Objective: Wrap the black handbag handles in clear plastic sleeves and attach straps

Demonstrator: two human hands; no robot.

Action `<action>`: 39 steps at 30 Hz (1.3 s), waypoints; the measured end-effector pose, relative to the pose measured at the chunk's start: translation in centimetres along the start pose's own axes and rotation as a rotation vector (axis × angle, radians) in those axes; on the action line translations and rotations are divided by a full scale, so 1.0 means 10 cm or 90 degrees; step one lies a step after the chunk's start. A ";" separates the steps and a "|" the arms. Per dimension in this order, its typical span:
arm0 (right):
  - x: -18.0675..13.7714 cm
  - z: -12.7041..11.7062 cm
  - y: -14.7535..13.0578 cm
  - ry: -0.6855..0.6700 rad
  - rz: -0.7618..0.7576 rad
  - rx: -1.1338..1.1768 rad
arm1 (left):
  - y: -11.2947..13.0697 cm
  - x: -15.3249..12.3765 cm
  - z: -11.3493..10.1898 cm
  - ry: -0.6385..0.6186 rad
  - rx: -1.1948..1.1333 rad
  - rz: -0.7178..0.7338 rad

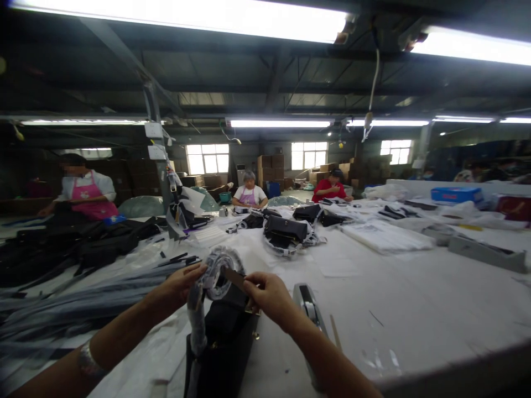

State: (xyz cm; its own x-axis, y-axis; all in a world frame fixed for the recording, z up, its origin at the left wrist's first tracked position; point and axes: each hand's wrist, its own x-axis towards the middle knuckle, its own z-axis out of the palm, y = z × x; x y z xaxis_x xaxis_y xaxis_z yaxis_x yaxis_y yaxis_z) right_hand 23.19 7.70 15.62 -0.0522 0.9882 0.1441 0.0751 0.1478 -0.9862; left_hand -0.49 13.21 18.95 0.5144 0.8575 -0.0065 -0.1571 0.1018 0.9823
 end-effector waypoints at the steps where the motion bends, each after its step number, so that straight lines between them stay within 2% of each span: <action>1: 0.01 0.04 0.01 0.003 0.005 -0.002 | 0.00 0.00 0.02 0.005 0.004 0.000; 6: 0.06 0.22 -0.04 0.002 0.039 0.040 | 0.02 0.00 0.12 0.038 0.015 -0.002; 10: 0.00 0.27 -0.07 -0.071 0.050 0.122 | 0.05 -0.03 0.13 0.042 0.015 0.003; 13: -0.09 0.31 -0.02 -0.134 -0.006 0.179 | 0.03 -0.03 0.11 0.037 0.021 -0.005; 15: -0.14 0.37 0.04 -0.147 -0.072 0.167 | 0.00 -0.02 0.11 0.031 0.021 -0.008; 18: -0.16 0.49 0.10 -0.119 -0.147 0.121 | -0.03 0.00 0.13 0.043 0.011 0.010; 21: -0.15 0.57 0.13 -0.071 -0.166 0.141 | -0.01 -0.01 0.16 0.062 0.042 0.026; 27: -0.13 0.54 0.08 -0.032 -0.186 0.072 | 0.09 -0.08 0.16 0.055 0.118 0.018; 31: -0.09 0.48 0.01 -0.064 -0.231 0.004 | 0.14 -0.09 0.19 0.039 0.144 0.001; 35: -0.04 0.41 -0.03 -0.114 -0.252 -0.056 | 0.16 -0.06 0.20 0.073 0.153 -0.004; 39: 0.00 0.36 -0.07 -0.148 -0.288 -0.096 | 0.18 -0.04 0.17 0.068 0.169 -0.035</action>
State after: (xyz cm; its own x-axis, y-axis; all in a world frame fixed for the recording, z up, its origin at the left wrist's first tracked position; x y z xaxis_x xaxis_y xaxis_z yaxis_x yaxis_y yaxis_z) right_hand 19.55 7.44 16.05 -0.3308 0.7920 0.5131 0.1348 0.5778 -0.8050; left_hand 0.46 12.18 21.08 0.4220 0.9042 -0.0662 0.1021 0.0252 0.9945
